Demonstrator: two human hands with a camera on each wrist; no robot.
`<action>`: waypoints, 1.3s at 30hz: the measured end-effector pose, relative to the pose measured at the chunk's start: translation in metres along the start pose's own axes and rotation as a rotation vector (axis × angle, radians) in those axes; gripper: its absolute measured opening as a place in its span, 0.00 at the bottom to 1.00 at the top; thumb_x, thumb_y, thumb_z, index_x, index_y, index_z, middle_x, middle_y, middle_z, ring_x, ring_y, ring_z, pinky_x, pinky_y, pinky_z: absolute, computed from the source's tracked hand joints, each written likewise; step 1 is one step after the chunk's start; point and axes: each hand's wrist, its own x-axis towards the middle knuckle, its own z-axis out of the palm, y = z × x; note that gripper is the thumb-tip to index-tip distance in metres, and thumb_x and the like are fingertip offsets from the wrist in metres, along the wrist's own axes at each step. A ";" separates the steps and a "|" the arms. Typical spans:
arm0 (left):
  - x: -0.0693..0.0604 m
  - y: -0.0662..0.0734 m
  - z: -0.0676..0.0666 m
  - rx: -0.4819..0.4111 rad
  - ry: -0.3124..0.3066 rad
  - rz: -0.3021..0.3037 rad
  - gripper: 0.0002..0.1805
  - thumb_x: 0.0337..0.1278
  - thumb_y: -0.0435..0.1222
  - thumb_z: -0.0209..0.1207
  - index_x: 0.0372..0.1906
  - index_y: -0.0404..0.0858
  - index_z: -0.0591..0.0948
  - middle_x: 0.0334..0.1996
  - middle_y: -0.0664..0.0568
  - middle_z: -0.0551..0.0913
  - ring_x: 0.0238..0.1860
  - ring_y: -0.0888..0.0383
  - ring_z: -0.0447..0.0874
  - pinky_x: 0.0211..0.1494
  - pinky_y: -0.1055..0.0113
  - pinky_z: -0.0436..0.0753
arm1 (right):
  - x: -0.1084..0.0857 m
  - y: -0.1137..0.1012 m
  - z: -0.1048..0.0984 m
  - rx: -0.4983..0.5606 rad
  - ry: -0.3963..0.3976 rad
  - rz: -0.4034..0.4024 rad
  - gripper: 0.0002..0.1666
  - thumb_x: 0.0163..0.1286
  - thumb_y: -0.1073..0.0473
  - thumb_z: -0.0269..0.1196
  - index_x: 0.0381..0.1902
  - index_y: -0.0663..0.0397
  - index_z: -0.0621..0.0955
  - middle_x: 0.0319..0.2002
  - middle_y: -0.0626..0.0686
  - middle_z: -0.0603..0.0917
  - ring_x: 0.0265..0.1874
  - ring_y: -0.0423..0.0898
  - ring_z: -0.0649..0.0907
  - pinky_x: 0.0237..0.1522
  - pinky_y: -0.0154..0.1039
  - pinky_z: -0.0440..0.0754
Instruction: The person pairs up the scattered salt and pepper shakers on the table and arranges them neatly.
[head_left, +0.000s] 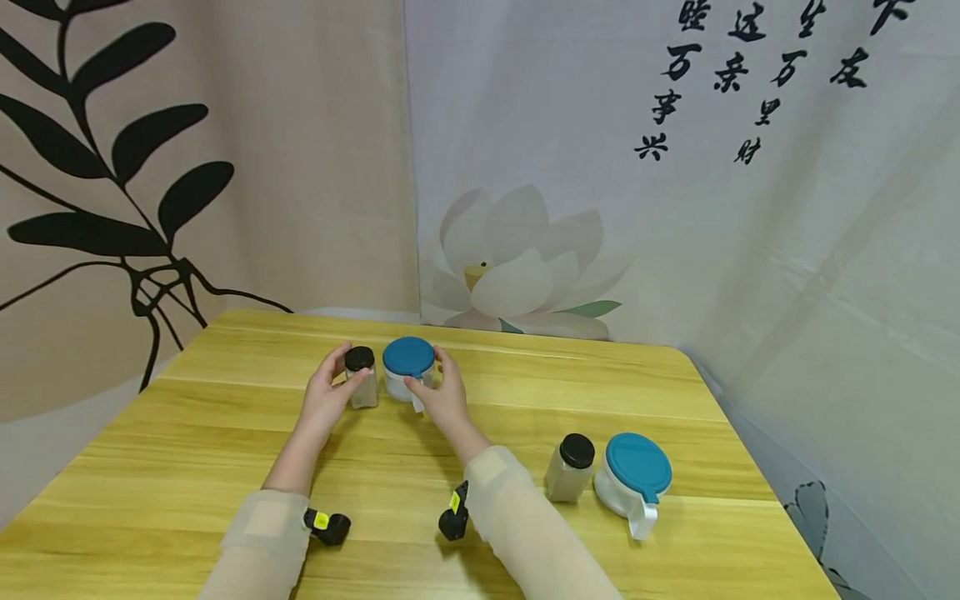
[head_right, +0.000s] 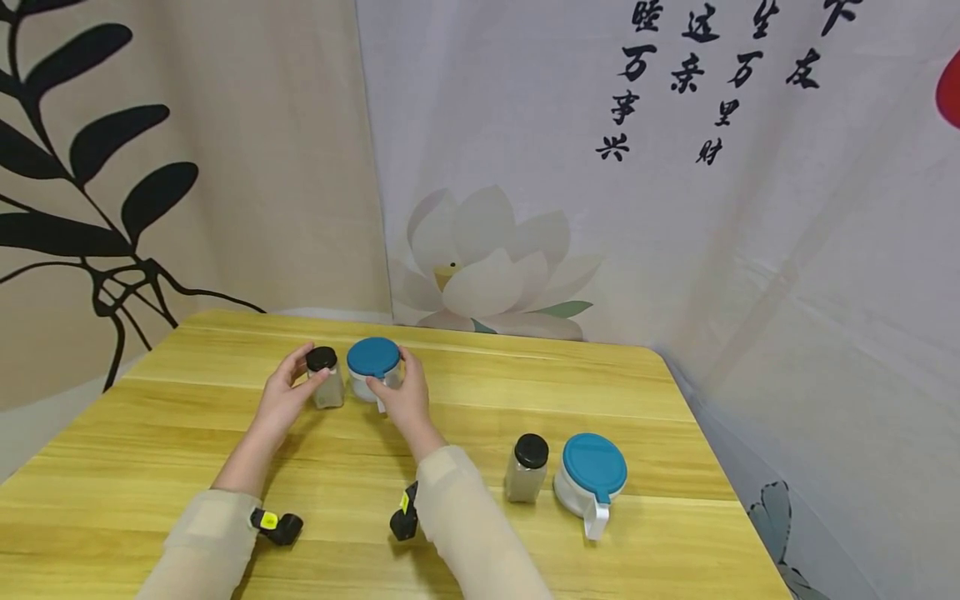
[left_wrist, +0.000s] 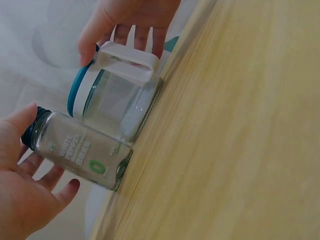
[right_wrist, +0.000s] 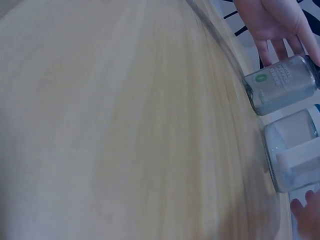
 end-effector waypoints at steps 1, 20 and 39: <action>0.000 0.000 0.000 0.000 -0.001 -0.001 0.39 0.64 0.44 0.60 0.74 0.38 0.56 0.69 0.38 0.61 0.67 0.42 0.57 0.65 0.47 0.64 | 0.001 0.000 0.000 -0.004 0.004 0.001 0.44 0.62 0.53 0.69 0.72 0.53 0.62 0.65 0.53 0.67 0.63 0.55 0.67 0.60 0.54 0.67; -0.003 0.004 -0.001 -0.009 -0.002 -0.013 0.38 0.65 0.43 0.59 0.74 0.41 0.57 0.69 0.39 0.62 0.68 0.43 0.57 0.65 0.47 0.63 | 0.011 -0.011 0.007 -0.015 -0.084 0.084 0.59 0.56 0.54 0.74 0.75 0.56 0.51 0.72 0.59 0.56 0.68 0.58 0.61 0.64 0.58 0.62; -0.004 0.004 0.000 0.010 0.010 -0.006 0.37 0.64 0.44 0.59 0.74 0.40 0.58 0.68 0.40 0.63 0.66 0.43 0.59 0.63 0.47 0.66 | 0.012 -0.016 0.023 0.009 0.051 0.143 0.59 0.54 0.52 0.75 0.74 0.57 0.53 0.70 0.59 0.61 0.66 0.58 0.65 0.63 0.56 0.64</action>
